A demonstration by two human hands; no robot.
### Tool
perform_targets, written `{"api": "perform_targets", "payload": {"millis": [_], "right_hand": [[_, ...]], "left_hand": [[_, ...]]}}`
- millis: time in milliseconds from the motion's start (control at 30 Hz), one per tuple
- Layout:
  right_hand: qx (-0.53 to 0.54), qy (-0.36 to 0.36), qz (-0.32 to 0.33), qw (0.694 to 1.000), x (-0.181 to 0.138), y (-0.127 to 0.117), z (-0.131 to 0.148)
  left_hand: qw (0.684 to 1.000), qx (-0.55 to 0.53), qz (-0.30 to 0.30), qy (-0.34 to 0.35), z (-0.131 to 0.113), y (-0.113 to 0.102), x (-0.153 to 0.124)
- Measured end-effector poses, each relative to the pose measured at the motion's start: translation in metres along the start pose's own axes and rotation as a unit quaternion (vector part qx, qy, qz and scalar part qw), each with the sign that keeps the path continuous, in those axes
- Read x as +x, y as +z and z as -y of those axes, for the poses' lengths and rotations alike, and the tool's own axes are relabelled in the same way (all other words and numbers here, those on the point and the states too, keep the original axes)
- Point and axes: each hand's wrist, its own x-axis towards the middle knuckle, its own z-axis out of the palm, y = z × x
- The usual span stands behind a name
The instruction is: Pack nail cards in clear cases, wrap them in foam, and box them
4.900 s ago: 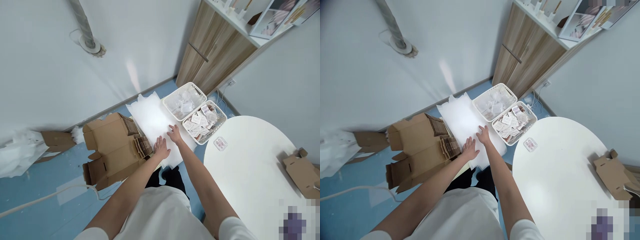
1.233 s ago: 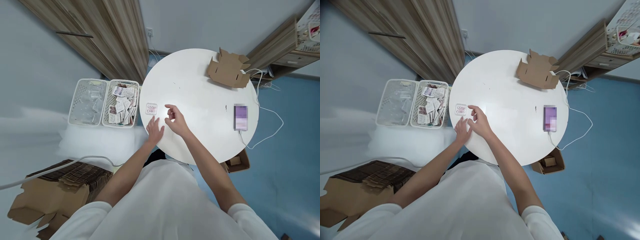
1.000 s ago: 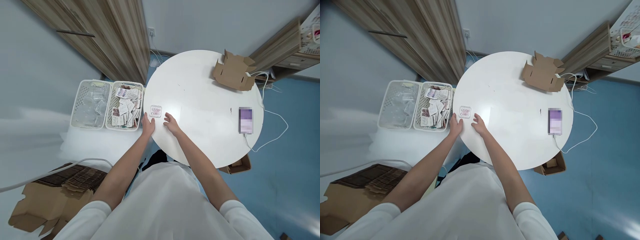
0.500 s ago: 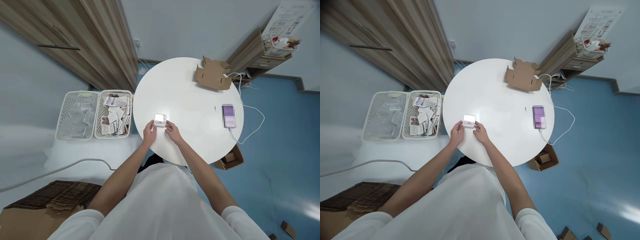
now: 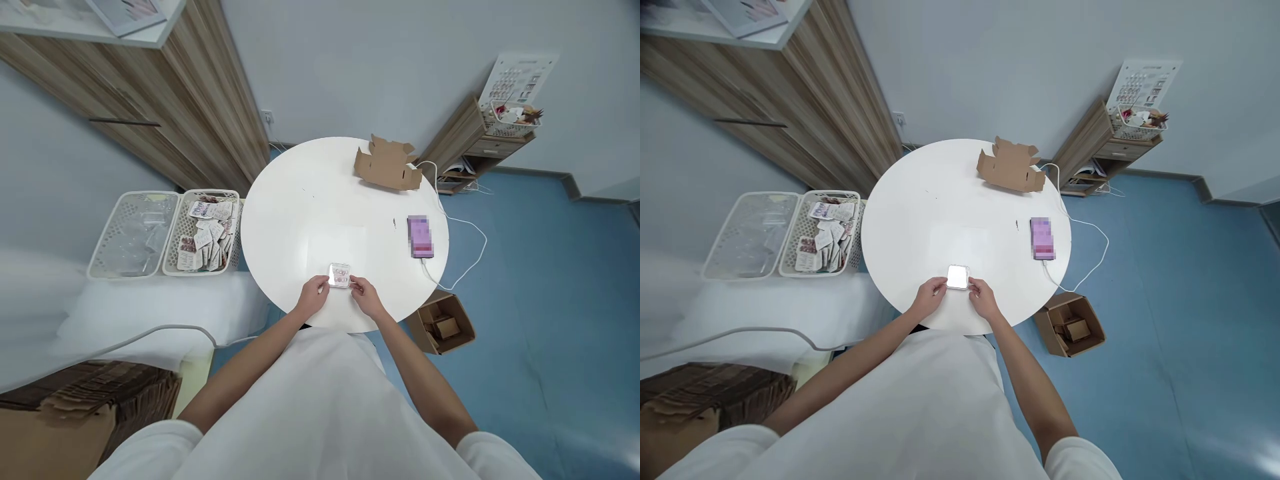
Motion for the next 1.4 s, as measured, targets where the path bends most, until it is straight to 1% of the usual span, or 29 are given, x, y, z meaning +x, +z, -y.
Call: {"api": "perform_targets", "payload": {"millis": [100, 167, 300, 367, 433, 467, 500, 600, 700, 867, 967, 1067, 1133, 1200, 1267, 1333, 1400], "right_hand": [[-0.011, -0.025, 0.023, 0.999, -0.003, -0.001, -0.011], [-0.036, -0.041, 0.041, 0.998, -0.004, -0.001, -0.017], [-0.136, -0.066, 0.071, 0.986, -0.006, 0.001, -0.025], [-0.201, -0.084, 0.065, 0.974, -0.007, 0.001, -0.025], [-0.271, -0.113, 0.041, 0.955, -0.007, 0.002, -0.024], [-0.307, -0.129, 0.027, 0.943, -0.006, 0.003, -0.023], [-0.34, -0.146, 0.017, 0.929, -0.005, 0.004, -0.021], [-0.426, -0.183, 0.005, 0.886, -0.001, 0.008, -0.018], [-0.473, -0.211, 0.006, 0.855, 0.005, 0.011, -0.017], [-0.509, -0.263, 0.013, 0.82, 0.004, 0.015, -0.025], [-0.545, -0.286, 0.008, 0.788, -0.002, 0.019, -0.031], [-0.589, -0.284, 0.006, 0.757, -0.002, 0.019, -0.032], [-0.607, -0.28, 0.009, 0.744, 0.0, 0.018, -0.032], [-0.613, -0.28, 0.009, 0.739, 0.002, 0.017, -0.031], [-0.609, -0.277, 0.001, 0.743, 0.002, 0.017, -0.031], [-0.594, -0.269, -0.011, 0.758, -0.001, 0.019, -0.032], [-0.563, -0.263, -0.021, 0.783, -0.005, 0.021, -0.033]], "left_hand": [[0.999, 0.024, -0.018, -0.011, 0.005, 0.008, -0.009], [0.998, 0.042, -0.033, -0.015, 0.009, 0.013, -0.015], [0.993, 0.11, -0.043, 0.0, 0.015, 0.021, -0.024], [0.985, 0.16, -0.053, 0.022, 0.016, 0.021, -0.026], [0.974, 0.212, -0.06, 0.052, 0.016, 0.019, -0.026], [0.967, 0.238, -0.055, 0.068, 0.016, 0.017, -0.025], [0.96, 0.264, -0.041, 0.084, 0.016, 0.015, -0.024], [0.937, 0.328, 0.028, 0.116, 0.015, 0.008, -0.02], [0.921, 0.363, 0.069, 0.127, 0.014, 0.004, -0.017], [0.915, 0.369, 0.081, 0.139, 0.018, 0.004, -0.021], [0.916, 0.367, 0.078, 0.144, 0.021, 0.005, -0.026], [0.916, 0.366, 0.072, 0.147, 0.022, 0.003, -0.027], [0.917, 0.364, 0.072, 0.146, 0.021, 0.002, -0.024], [0.917, 0.365, 0.073, 0.144, 0.019, 0.0, -0.021], [0.915, 0.37, 0.07, 0.145, 0.018, 0.0, -0.019], [0.911, 0.379, 0.065, 0.149, 0.018, 0.0, -0.018], [0.904, 0.393, 0.064, 0.159, 0.019, 0.001, -0.017]]}}
